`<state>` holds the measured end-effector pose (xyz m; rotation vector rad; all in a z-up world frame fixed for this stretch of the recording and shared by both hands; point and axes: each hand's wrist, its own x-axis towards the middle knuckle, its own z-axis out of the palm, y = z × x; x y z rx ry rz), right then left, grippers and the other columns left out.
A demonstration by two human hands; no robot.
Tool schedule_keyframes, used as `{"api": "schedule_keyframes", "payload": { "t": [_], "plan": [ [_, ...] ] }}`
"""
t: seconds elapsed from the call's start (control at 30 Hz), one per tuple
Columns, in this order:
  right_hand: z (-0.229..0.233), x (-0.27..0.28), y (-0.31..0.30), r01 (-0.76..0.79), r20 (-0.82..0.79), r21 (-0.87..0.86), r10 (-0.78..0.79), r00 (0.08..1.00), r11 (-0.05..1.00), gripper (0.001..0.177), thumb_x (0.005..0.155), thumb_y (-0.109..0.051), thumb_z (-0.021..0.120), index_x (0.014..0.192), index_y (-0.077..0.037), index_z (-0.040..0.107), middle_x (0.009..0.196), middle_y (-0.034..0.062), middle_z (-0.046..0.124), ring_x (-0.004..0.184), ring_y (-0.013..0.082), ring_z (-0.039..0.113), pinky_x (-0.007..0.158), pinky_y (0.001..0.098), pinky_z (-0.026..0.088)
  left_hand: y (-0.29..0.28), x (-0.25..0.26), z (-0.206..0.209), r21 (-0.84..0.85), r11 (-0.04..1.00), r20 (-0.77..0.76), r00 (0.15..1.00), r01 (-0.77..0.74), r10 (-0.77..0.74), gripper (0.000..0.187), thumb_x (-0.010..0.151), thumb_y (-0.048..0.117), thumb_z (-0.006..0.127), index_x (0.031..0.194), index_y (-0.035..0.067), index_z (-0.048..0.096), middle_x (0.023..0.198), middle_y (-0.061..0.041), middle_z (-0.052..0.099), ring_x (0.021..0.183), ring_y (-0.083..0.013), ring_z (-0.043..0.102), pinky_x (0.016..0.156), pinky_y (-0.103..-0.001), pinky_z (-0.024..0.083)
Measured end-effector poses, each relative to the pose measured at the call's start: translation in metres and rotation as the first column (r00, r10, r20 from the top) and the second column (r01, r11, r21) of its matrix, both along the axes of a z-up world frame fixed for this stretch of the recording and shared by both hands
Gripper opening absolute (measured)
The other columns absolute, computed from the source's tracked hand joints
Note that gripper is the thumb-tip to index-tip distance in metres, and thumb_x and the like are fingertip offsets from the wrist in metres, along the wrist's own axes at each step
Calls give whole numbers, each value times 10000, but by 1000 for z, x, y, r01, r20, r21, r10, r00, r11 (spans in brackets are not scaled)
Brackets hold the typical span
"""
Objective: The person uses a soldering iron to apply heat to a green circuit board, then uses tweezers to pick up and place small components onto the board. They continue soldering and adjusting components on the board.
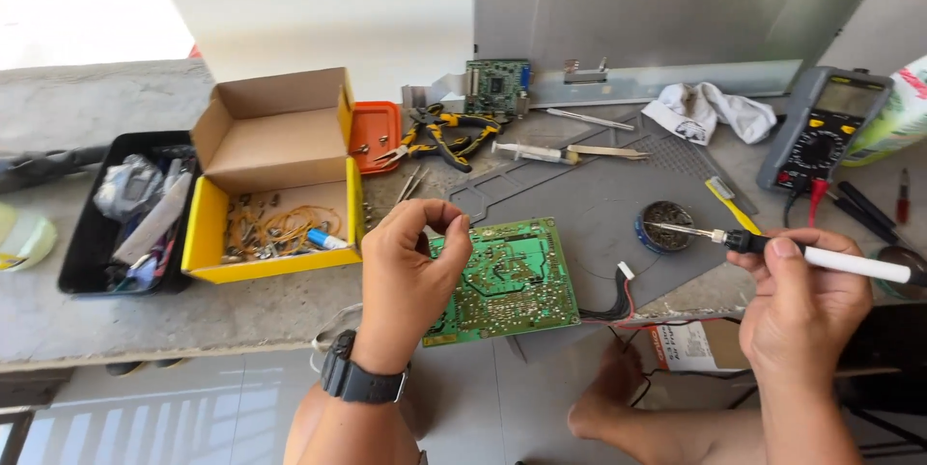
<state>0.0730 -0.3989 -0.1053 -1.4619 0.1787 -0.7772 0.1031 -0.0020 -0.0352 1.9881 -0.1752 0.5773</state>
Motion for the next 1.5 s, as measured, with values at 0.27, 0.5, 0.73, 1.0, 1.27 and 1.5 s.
{"api": "schedule_keyframes", "payload": {
  "t": [0.27,0.5,0.73,1.0,1.27,1.5],
  "plan": [
    [8,-3,-9,125,-42,-323,-147,988,938,102,1202,-97,759,1230,-47,674,1060,115,721,910,207,766,928,309,700,-22,5,3,93,994,34,997,60,-63,134,1011,117,797,907,169,730,854,63,725,696,-136,518,617,-330,455],
    [16,-4,-4,75,-59,-409,-108,992,910,120,1184,-58,780,1244,-20,683,1061,125,742,946,183,750,878,292,599,-33,3,0,133,989,36,997,68,-74,125,995,110,815,910,177,753,867,77,745,688,-135,489,653,-319,463],
    [20,-3,1,58,-73,-493,-107,992,868,125,1161,-102,809,1203,-29,716,1027,75,734,868,133,665,812,277,530,-38,0,1,153,982,60,991,106,-117,110,1017,105,815,931,156,769,886,59,778,746,-151,569,688,-337,489],
    [16,5,-12,129,-40,-177,-138,990,976,147,1186,-160,769,1250,-77,665,1078,80,708,891,154,730,874,285,674,-47,0,1,196,966,89,978,169,-189,79,1045,105,801,978,134,770,927,14,800,796,-208,648,799,-377,513],
    [22,9,-8,90,-77,304,-70,995,948,160,1168,-238,784,1262,-200,660,1009,-10,671,797,108,681,829,275,693,-80,21,40,347,903,52,956,253,-288,86,1098,159,742,1044,102,777,964,-31,820,928,-304,733,880,-452,557],
    [34,1,-20,135,-34,281,-131,991,950,141,1178,-240,784,1216,-190,658,1005,-22,670,784,85,659,819,264,684,-144,55,35,521,771,-108,924,367,-367,142,1061,218,754,1012,143,864,949,-92,765,864,-382,714,805,-516,549]
  ]
}}
